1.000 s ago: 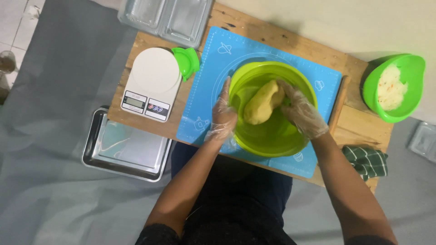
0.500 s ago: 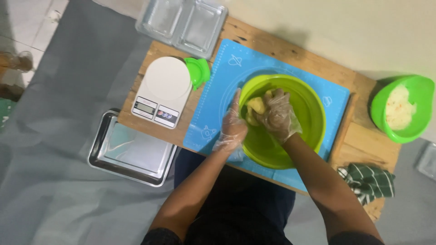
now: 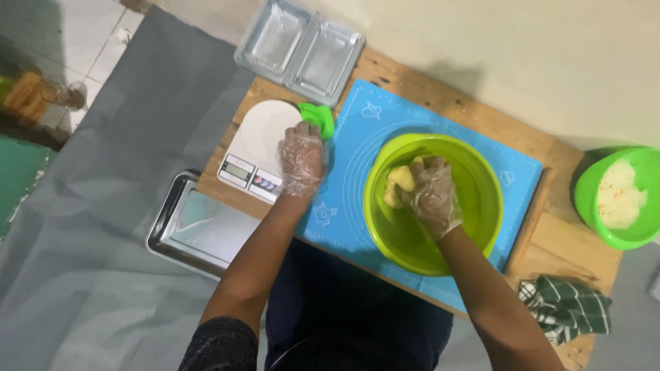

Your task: Kneading a ball of dough in a green bowl on a wooden table with a silicone mat.

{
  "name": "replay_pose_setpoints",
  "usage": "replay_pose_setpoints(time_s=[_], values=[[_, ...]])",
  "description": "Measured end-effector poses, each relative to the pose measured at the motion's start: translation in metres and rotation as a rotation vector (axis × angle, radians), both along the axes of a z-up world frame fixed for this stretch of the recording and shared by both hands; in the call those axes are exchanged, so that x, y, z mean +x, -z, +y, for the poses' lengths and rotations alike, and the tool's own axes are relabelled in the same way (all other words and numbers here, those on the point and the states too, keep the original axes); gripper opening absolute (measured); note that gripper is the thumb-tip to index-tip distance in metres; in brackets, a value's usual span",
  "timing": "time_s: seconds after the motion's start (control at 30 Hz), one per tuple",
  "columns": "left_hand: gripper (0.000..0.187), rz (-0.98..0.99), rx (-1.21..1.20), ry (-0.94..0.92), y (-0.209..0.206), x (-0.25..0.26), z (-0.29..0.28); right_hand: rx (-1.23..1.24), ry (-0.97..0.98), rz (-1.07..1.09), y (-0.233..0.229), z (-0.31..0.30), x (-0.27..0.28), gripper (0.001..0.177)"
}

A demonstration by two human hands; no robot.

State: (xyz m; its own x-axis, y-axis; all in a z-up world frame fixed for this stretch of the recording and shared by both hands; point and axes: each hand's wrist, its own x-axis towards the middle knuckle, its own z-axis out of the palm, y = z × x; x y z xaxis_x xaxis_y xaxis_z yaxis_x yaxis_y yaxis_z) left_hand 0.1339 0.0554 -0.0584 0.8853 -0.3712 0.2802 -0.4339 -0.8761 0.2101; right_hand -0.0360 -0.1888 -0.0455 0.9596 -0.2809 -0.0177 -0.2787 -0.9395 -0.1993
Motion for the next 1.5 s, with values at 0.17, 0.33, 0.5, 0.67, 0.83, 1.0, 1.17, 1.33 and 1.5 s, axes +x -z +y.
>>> replay_pose_setpoints(time_s=[0.17, 0.33, 0.5, 0.67, 0.83, 1.0, 1.17, 1.33, 1.5], values=[[0.006, -0.115, 0.082, 0.112, 0.012, 0.001, 0.001, -0.039, 0.058, 0.122, -0.032, 0.016, 0.002, 0.059], [0.009, -0.046, -0.07, 0.039, 0.031, -0.003, -0.001, -0.006, 0.065, 0.097, -0.026, 0.016, -0.001, 0.058], [0.009, -0.093, -0.027, 0.188, -0.008, -0.012, 0.0, 0.04, 0.011, 0.022, -0.023, 0.013, 0.001, 0.053], [0.031, -0.133, -0.096, 0.124, -0.023, -0.039, 0.018, 0.017, -0.036, -0.006, -0.031, 0.008, 0.0, 0.056], [0.029, -0.121, -0.133, 0.031, -0.049, -0.078, 0.101, 0.034, -0.102, 0.089, -0.074, 0.019, 0.001, 0.069], [0.046, -0.203, 0.065, -0.115, -0.027, -0.094, 0.158, 0.411, 0.015, 0.126, -0.112, 0.039, -0.002, 0.098], [0.041, -0.234, 0.17, -0.079, -0.02, -0.087, 0.166, 0.419, 0.005, 0.177, -0.116, 0.043, 0.004, 0.089], [0.042, -0.083, 0.231, -0.07, -0.026, -0.088, 0.165, 0.445, 0.012, 0.142, -0.107, 0.043, 0.002, 0.091], [0.046, 0.13, 0.294, -0.023, -0.032, -0.083, 0.168, 0.478, 0.017, 0.109, -0.096, 0.046, -0.001, 0.094]])
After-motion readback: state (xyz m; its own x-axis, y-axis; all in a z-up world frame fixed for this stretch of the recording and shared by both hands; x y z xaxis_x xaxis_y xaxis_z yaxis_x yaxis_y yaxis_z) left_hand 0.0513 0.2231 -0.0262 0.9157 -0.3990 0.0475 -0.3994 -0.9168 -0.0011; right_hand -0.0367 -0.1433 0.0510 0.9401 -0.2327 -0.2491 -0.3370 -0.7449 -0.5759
